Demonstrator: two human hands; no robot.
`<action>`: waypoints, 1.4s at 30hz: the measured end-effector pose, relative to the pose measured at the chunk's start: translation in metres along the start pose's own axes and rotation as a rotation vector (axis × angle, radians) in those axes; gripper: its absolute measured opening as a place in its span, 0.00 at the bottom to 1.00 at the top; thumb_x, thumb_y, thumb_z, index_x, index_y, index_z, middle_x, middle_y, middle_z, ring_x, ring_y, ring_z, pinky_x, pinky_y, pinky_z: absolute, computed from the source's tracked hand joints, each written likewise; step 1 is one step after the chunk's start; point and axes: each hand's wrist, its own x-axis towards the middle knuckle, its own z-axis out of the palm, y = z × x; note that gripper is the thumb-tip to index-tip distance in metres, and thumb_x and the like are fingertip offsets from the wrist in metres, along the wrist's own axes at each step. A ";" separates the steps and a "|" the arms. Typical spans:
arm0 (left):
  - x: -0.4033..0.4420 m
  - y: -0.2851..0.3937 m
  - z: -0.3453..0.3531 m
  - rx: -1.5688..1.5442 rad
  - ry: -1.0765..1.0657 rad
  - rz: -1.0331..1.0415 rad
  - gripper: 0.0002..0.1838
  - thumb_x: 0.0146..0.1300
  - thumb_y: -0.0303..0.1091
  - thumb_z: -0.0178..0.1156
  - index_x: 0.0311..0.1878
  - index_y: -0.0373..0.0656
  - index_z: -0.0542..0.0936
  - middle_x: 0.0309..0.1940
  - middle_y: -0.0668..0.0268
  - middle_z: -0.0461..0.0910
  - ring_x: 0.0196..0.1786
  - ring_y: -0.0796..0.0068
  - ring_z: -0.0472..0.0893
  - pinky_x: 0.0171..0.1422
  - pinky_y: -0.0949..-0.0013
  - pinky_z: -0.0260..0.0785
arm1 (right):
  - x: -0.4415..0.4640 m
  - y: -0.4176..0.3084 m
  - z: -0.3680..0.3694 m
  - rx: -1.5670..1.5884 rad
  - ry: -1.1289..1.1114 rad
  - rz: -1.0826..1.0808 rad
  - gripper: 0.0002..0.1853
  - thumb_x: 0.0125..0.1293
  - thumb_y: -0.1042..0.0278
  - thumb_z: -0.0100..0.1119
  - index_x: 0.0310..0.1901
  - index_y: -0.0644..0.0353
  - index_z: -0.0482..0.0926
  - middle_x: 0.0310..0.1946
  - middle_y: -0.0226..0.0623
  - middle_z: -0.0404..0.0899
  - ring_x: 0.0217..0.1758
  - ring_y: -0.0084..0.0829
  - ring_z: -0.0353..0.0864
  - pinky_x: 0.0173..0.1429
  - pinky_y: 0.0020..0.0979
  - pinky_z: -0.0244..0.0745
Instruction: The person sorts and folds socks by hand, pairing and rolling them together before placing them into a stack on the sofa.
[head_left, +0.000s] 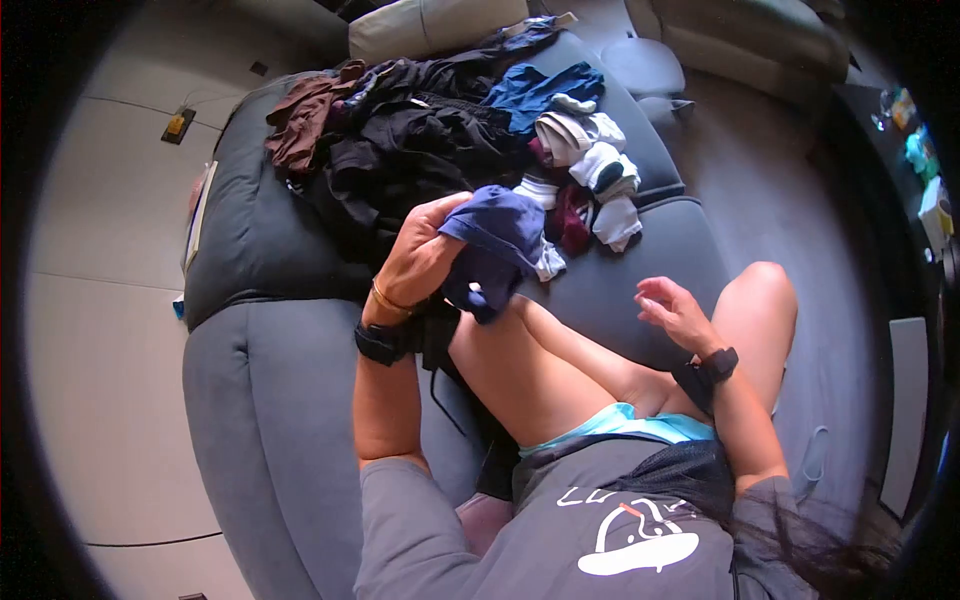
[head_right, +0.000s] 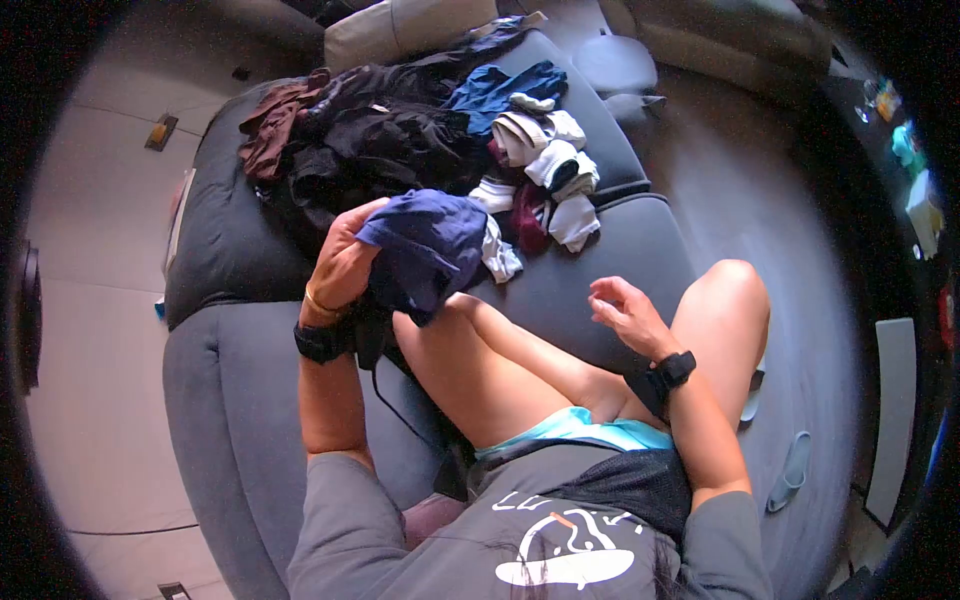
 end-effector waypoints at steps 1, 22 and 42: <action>0.001 0.006 0.016 -0.151 -0.012 0.133 0.19 0.68 0.38 0.55 0.54 0.32 0.75 0.42 0.68 0.80 0.42 0.83 0.77 0.48 0.77 0.72 | -0.002 -0.007 -0.003 -0.060 -0.038 0.080 0.20 0.69 0.62 0.52 0.58 0.63 0.67 0.47 0.38 0.75 0.45 0.26 0.77 0.47 0.27 0.75; 0.070 -0.195 0.164 -0.204 0.049 -0.280 0.12 0.67 0.38 0.55 0.38 0.37 0.77 0.29 0.66 0.80 0.27 0.80 0.79 0.30 0.78 0.71 | -0.029 0.010 -0.075 -0.152 0.412 0.268 0.19 0.64 0.62 0.58 0.51 0.66 0.75 0.40 0.33 0.79 0.42 0.22 0.75 0.47 0.24 0.72; 0.076 -0.188 0.160 -1.064 -0.148 -0.373 0.15 0.65 0.42 0.57 0.48 0.41 0.75 0.38 0.65 0.81 0.34 0.79 0.81 0.38 0.75 0.76 | -0.023 -0.025 -0.008 -0.535 0.451 -0.026 0.13 0.62 0.60 0.60 0.40 0.63 0.79 0.39 0.46 0.77 0.44 0.37 0.78 0.49 0.36 0.72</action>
